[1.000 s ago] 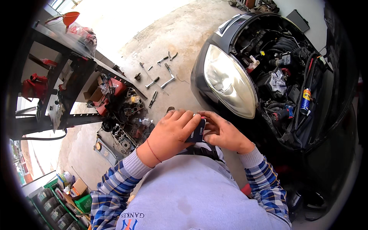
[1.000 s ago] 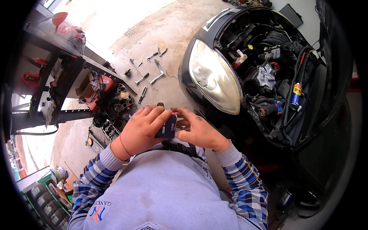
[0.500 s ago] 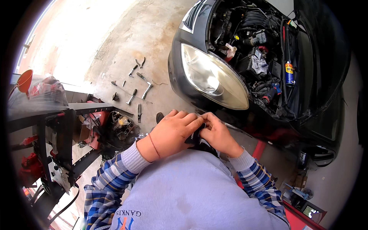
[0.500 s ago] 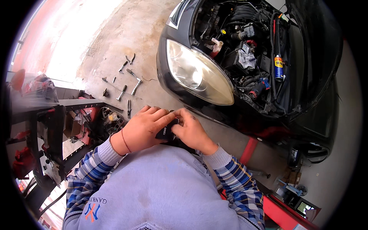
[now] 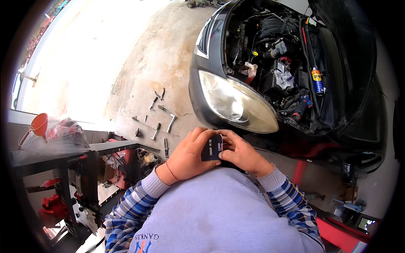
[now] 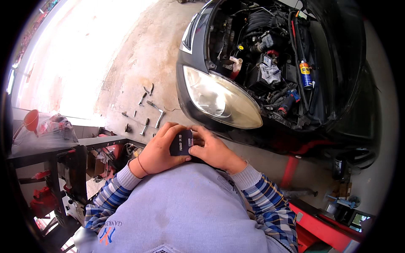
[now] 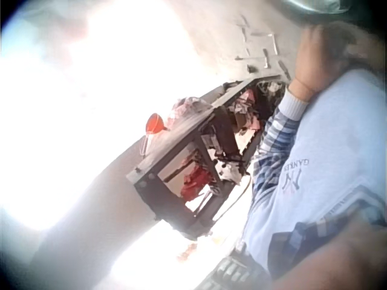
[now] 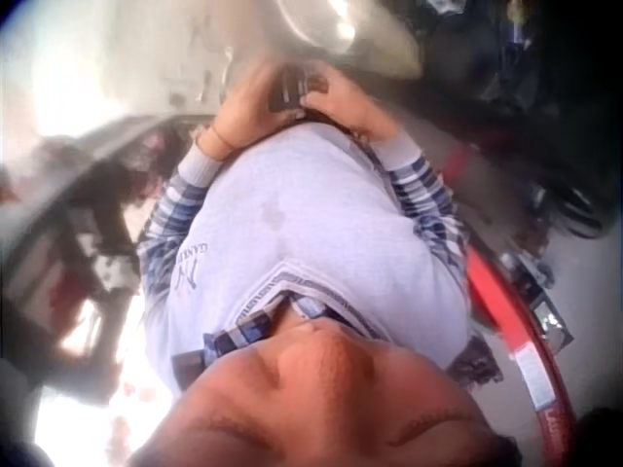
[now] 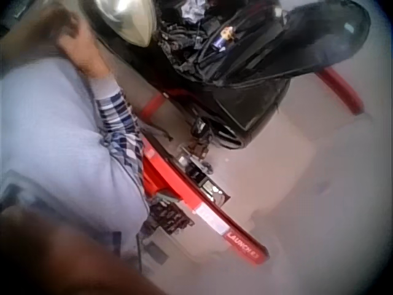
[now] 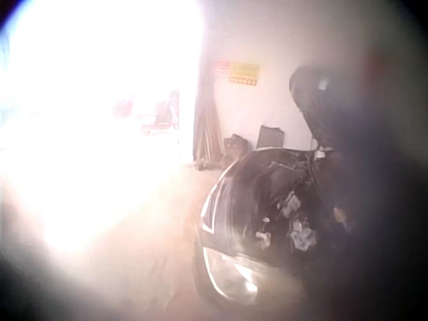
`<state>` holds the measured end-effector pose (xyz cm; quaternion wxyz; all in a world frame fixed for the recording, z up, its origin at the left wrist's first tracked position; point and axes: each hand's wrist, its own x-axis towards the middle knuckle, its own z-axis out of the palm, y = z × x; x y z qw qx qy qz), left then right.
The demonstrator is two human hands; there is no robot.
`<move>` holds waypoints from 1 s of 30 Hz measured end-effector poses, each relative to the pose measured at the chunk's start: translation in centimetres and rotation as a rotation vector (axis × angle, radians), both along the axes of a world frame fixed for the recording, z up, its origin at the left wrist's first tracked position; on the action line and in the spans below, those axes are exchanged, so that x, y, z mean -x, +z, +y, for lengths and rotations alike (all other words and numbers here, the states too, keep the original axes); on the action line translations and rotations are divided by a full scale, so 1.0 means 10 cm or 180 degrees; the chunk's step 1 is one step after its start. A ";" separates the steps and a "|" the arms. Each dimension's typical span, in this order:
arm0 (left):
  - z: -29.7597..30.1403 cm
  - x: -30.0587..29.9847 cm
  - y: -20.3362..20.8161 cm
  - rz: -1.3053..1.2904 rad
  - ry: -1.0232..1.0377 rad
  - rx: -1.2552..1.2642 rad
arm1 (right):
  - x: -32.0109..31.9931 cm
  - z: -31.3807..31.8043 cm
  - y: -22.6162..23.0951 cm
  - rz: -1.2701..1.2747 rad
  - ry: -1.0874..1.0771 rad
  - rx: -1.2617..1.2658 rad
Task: The person opens a small box containing a new headlight bulb and removes the bulb. They then hold the new bulb alongside an old bulb, comparing them. Finally, the person uses a pair of tweezers to manipulate a small component on the new bulb.
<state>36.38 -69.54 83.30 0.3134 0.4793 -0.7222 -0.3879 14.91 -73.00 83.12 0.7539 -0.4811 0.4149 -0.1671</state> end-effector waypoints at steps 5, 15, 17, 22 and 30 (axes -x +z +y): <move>-0.18 -0.08 0.13 0.0285 -0.0324 -0.0250 | 0.12 -0.15 0.05 -0.0216 0.0326 -0.0017; -0.18 -0.12 -0.10 0.1461 0.0038 -0.1288 | 0.27 -0.12 -0.44 -0.0531 -0.0163 -0.0231; -0.21 -0.20 0.13 0.0951 -0.0131 -0.0991 | 0.23 -0.09 -0.31 -0.0090 0.0041 0.0219; -0.14 -0.12 0.07 0.0468 0.0043 -0.0387 | -0.04 -0.12 -0.16 -0.0557 -0.0293 0.0607; -0.20 -0.61 0.06 0.0670 -0.0067 -0.0495 | -0.39 -0.20 -0.09 -0.0752 -0.0103 0.0780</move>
